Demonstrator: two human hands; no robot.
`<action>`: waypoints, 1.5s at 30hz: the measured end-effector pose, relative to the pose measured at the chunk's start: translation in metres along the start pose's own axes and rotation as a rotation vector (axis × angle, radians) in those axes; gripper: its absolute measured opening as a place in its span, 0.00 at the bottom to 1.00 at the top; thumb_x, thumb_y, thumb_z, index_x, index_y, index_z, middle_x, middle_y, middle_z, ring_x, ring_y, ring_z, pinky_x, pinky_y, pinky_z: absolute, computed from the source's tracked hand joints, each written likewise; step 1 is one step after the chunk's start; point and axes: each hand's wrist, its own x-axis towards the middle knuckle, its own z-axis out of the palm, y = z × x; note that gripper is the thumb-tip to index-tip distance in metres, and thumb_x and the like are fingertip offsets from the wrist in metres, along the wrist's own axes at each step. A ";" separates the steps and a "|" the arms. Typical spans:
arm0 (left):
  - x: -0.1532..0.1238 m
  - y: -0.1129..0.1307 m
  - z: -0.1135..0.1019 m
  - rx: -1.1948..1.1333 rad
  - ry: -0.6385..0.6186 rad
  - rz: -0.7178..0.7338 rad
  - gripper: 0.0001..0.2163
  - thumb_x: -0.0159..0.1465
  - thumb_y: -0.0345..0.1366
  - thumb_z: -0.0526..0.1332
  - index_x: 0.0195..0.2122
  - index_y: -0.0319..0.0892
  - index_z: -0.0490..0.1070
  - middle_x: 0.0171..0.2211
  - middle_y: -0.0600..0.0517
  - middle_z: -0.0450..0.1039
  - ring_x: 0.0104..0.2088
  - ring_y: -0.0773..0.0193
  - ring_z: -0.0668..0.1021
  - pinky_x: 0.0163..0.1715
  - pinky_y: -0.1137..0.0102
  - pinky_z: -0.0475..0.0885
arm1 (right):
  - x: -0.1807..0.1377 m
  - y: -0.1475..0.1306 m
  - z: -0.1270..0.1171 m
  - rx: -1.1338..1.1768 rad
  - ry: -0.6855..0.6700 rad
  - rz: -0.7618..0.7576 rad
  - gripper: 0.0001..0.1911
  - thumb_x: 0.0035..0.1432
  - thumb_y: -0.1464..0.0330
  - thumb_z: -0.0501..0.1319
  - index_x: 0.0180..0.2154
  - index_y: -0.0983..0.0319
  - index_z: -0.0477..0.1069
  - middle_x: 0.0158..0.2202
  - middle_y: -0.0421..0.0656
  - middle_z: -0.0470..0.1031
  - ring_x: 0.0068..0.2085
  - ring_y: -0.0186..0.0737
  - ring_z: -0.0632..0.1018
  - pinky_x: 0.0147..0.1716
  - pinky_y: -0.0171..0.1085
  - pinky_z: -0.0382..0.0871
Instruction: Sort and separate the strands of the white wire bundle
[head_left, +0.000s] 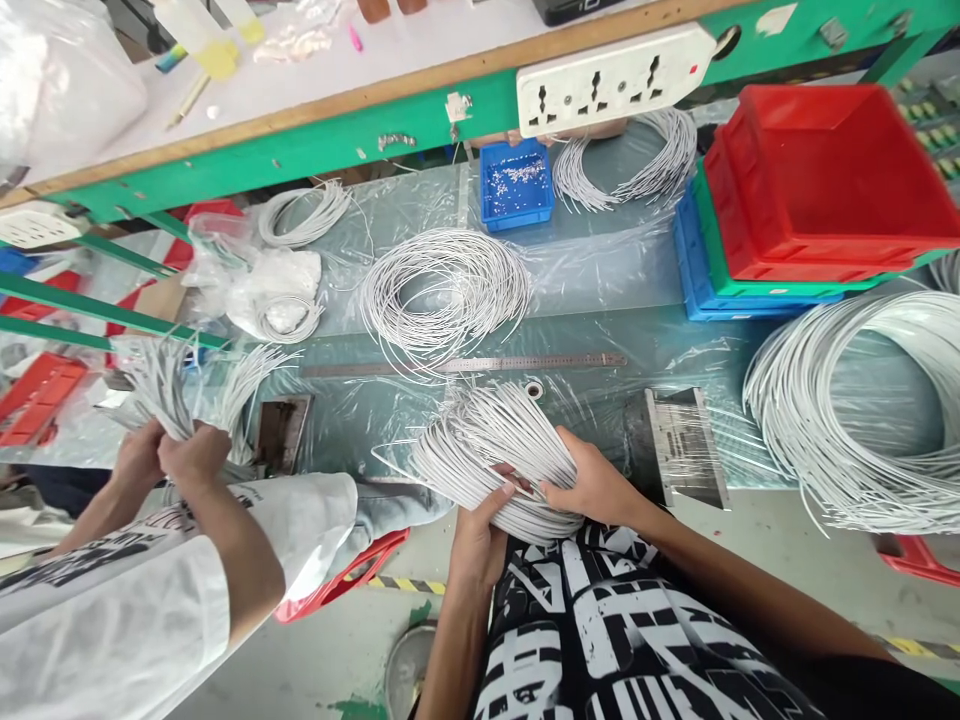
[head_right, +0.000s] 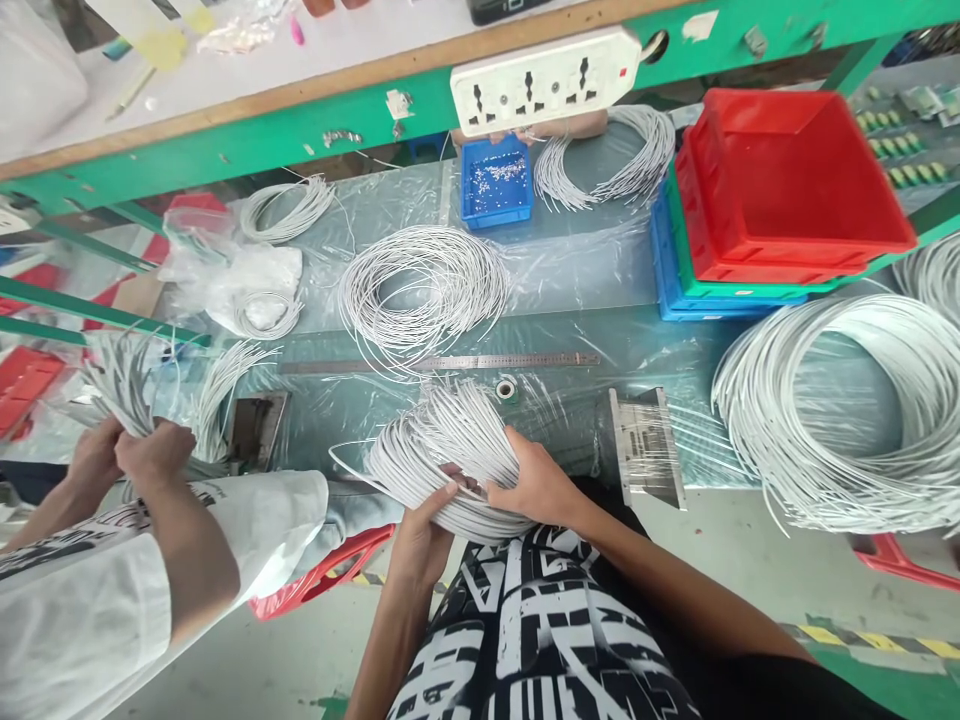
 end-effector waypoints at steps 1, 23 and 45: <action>0.000 -0.001 0.000 0.000 -0.001 -0.001 0.12 0.50 0.30 0.73 0.36 0.39 0.77 0.30 0.50 0.78 0.34 0.59 0.80 0.41 0.66 0.75 | 0.000 0.000 0.000 0.011 0.002 -0.006 0.17 0.54 0.69 0.63 0.47 0.61 0.65 0.38 0.42 0.75 0.37 0.43 0.76 0.36 0.40 0.70; 0.001 0.000 0.003 -0.040 0.007 0.003 0.12 0.50 0.31 0.73 0.34 0.40 0.75 0.26 0.53 0.75 0.29 0.64 0.78 0.34 0.69 0.74 | -0.002 0.001 -0.003 -0.023 -0.146 -0.012 0.27 0.53 0.64 0.69 0.53 0.60 0.64 0.45 0.45 0.76 0.43 0.49 0.77 0.39 0.43 0.72; -0.002 -0.003 -0.002 -0.009 0.061 0.049 0.12 0.48 0.30 0.74 0.33 0.39 0.76 0.30 0.51 0.77 0.33 0.63 0.78 0.39 0.69 0.74 | -0.004 0.001 0.003 -0.095 -0.077 0.024 0.18 0.55 0.66 0.64 0.47 0.60 0.65 0.37 0.42 0.75 0.36 0.45 0.76 0.33 0.40 0.69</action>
